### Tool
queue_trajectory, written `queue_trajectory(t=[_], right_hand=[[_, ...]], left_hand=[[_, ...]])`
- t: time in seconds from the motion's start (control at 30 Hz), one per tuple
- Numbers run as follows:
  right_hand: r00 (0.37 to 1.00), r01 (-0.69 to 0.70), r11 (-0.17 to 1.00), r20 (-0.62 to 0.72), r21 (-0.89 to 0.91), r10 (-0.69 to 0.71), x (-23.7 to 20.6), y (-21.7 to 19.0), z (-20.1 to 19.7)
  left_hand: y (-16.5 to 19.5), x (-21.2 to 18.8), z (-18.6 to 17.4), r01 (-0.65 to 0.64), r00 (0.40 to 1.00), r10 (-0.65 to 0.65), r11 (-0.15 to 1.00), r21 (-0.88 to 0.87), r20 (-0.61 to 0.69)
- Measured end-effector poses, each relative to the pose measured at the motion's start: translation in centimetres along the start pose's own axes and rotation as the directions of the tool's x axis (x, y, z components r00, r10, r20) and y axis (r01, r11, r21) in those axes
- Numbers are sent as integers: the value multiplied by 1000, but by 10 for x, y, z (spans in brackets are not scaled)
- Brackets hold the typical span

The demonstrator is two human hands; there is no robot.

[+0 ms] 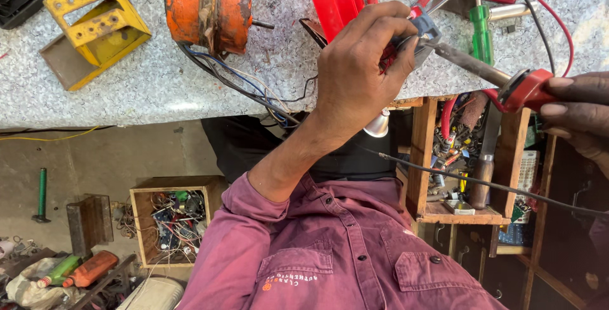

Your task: The person uses a screwdriver to adjust wires on an orange cylindrical motor component, then uses a soldering iron to solder connections on a red plastic housing and a small black box. The person handles wires, a motor, a red housing, and a black box throughout the clip.

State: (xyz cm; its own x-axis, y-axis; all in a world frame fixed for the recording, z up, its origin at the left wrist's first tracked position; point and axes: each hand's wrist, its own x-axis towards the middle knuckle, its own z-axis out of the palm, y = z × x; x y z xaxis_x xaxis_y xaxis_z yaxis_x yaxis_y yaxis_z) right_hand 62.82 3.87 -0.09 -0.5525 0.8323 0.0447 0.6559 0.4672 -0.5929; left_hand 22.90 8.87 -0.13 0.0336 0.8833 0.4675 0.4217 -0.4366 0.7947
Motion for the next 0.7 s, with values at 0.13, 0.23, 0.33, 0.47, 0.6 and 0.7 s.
queue_trajectory(t=[0.13,0.23,0.33,0.47,0.6,0.7], right_hand=[[983,-181,960,13,216,182,-11,13,0],[966,-255,886,59,387,252,-14,24,4],[970,-237,873,48,427,240,-10,37,9],[968,-237,860,32,452,249,-6,46,14],[965,-241,847,21,474,263,-2,48,16],[964,-238,841,12,486,267,1,48,17]], left_hand=[[1,1,-1,51,998,-50,998,-35,24],[2,1,0,12,1000,-12,1000,-3,0],[1,1,1,37,999,-36,999,-34,25],[0,-2,4,-12,1000,11,1000,26,21],[-3,-3,7,-38,999,36,997,64,34],[-4,-3,8,-45,998,41,996,75,45]])
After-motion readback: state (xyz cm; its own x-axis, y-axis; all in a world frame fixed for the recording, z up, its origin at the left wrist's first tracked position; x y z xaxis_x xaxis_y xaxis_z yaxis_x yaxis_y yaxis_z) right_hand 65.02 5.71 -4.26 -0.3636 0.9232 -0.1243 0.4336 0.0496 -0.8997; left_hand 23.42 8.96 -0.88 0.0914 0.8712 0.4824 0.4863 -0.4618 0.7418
